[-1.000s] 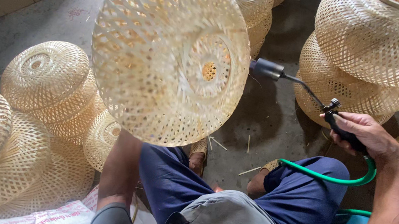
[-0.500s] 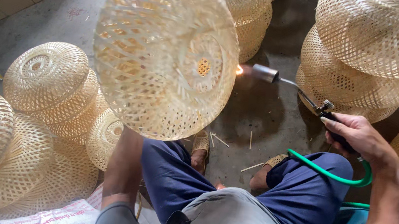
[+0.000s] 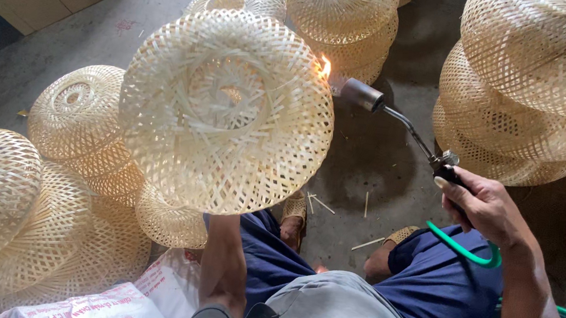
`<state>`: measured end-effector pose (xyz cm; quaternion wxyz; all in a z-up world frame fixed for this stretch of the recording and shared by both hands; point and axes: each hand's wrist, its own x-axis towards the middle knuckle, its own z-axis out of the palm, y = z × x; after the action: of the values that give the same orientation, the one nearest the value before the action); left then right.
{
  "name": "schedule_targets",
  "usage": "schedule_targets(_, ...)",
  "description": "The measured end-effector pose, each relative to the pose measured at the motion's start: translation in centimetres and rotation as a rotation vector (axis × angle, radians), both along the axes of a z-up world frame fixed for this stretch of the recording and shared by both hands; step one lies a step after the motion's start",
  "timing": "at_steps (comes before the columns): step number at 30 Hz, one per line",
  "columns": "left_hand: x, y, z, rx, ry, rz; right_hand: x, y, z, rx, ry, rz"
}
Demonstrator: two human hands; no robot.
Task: The person uses a handheld blowtorch to apply flame to the surface of woven bamboo baskets. They rotate each basket to treat different sections, then place it down and pick up another one from a nearby pile.
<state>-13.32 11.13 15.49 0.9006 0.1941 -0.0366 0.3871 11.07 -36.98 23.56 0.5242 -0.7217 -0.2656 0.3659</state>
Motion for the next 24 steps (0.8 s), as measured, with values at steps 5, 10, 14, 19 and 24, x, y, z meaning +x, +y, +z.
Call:
schedule_targets(5, 1.1, -0.4, 1.2, 0.059, 0.018, -0.020, 1.7, 0.4, 0.4, 0.060, 0.033, 0.037)
schedule_targets(10, 2.0, -1.0, 2.8, 0.149, 0.041, -0.045, 3.7, 1.0, 0.6, 0.072, -0.064, 0.051)
schedule_targets(14, 1.9, -1.4, 3.9, 0.235, 0.079, -0.064, 6.4, 0.5, 1.7, 0.051, -0.011, 0.083)
schedule_targets(19, -0.8, -1.6, 5.0, 0.384, 0.171, -0.063, 8.6, -0.7, 4.0, -0.073, -0.023, 0.099)
schedule_targets(24, -3.3, -1.6, 5.3, 0.570, 0.310, -0.100, 9.4, -1.0, 4.2, -0.038, -0.005, 0.099)
